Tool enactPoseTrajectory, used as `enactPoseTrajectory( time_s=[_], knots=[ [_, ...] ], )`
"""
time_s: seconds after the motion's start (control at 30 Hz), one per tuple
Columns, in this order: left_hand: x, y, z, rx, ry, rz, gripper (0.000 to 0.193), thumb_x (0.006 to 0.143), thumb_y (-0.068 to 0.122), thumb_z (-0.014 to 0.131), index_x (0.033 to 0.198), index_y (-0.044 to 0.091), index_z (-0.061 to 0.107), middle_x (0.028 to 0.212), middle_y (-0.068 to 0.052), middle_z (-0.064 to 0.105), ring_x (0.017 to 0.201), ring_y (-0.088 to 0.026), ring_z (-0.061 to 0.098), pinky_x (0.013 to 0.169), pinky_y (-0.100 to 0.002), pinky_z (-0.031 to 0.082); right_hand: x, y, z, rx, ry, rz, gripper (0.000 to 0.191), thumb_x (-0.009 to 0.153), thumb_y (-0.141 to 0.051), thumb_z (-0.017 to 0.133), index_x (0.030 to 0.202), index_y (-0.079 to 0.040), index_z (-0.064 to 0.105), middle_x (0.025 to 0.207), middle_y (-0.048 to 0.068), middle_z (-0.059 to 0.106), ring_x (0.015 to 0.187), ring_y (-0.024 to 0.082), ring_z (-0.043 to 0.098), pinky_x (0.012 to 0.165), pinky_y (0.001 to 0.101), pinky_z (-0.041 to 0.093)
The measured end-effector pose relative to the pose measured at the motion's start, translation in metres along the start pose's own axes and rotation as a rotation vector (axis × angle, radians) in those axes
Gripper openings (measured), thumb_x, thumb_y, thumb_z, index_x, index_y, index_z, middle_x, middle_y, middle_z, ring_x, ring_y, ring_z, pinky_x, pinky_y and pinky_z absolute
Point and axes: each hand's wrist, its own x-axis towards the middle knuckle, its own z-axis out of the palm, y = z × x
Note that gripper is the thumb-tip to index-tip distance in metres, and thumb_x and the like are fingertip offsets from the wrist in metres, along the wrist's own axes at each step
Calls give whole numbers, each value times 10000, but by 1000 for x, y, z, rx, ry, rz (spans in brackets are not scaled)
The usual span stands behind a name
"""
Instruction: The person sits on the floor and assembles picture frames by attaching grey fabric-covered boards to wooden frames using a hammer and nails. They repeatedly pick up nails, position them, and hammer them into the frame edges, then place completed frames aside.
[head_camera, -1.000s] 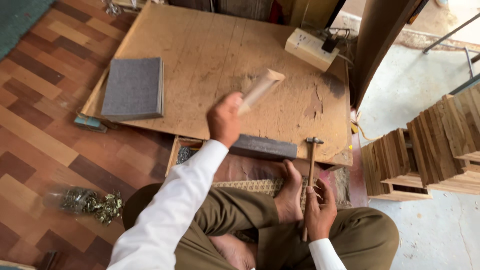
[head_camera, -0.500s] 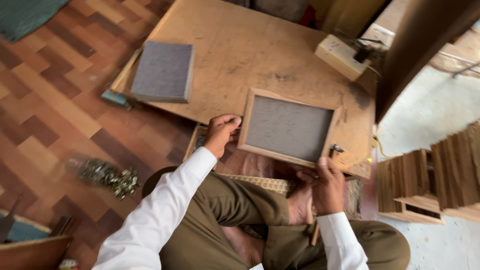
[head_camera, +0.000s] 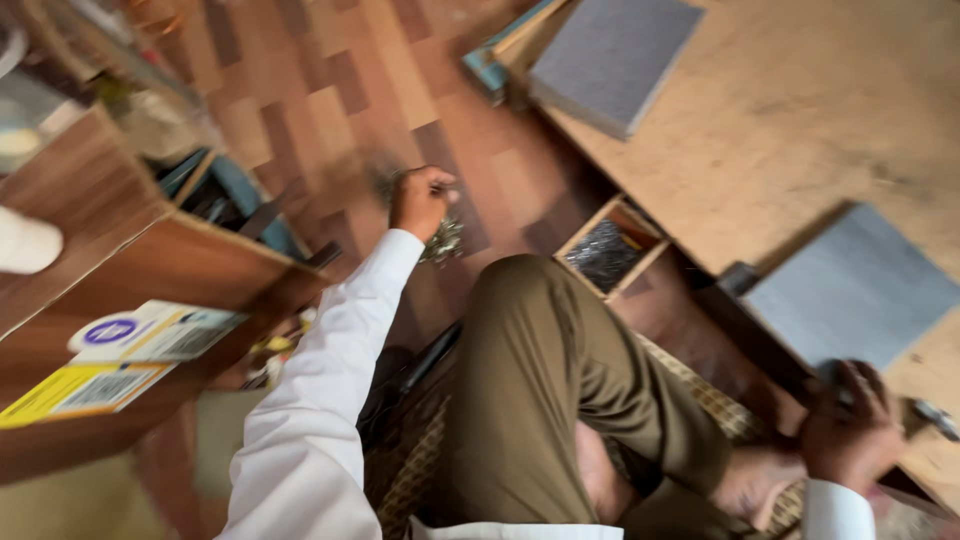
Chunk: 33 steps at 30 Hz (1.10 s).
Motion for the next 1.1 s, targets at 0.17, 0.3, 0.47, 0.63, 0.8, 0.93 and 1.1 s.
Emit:
enactPoseTrajectory(
  time_s=[0.17,0.3,0.47,0.63,0.8,0.93,1.1],
  knots=[
    [-61,-54,-36,173,93,-213,196,788,17,797,974,76,783,928,-111,778,826,-236,766,775,-357,597,-8,23,15,-54,-2,-58,306,960,26,674,1258,14,745,1359,161,692,1162,300,679,1051,354,583],
    [-89,-51,-17,274,50,-112,230,787,26,759,1010,84,771,1069,-131,733,946,-318,716,838,-423,572,-4,15,31,17,22,17,328,949,12,709,1270,19,773,1349,177,701,1166,309,679,1034,370,583],
    [-94,-35,-1,371,4,59,255,808,33,729,1044,119,775,1079,-120,653,1029,-346,662,865,-450,543,4,-3,27,1,21,18,312,966,-2,721,1273,18,774,1355,187,689,1210,305,685,1064,363,582],
    [-89,-32,11,371,43,-52,107,856,120,774,962,130,769,1054,-78,662,1008,-323,673,872,-450,545,11,-28,21,-2,39,22,253,996,-18,791,1246,16,767,1360,205,705,1250,331,694,1117,409,572],
    [-89,-47,11,283,109,-178,122,849,80,733,929,137,806,1064,-73,721,981,-314,694,877,-415,554,15,-43,12,126,-7,217,321,971,-48,765,1291,-22,762,1420,193,676,1284,322,663,1084,412,553],
    [-87,-61,1,9,271,-109,113,819,59,787,928,69,814,972,-107,760,879,-258,724,825,-374,568,10,-52,7,199,41,276,272,895,-14,795,1163,28,764,1397,216,634,1261,372,627,1033,461,543],
    [-77,-37,-7,-649,224,-573,93,926,27,717,997,41,776,855,-84,746,684,-151,687,587,-281,562,2,-79,-6,512,177,256,303,1007,25,788,1288,65,681,1395,187,642,1266,282,641,1056,378,546]
  ],
)
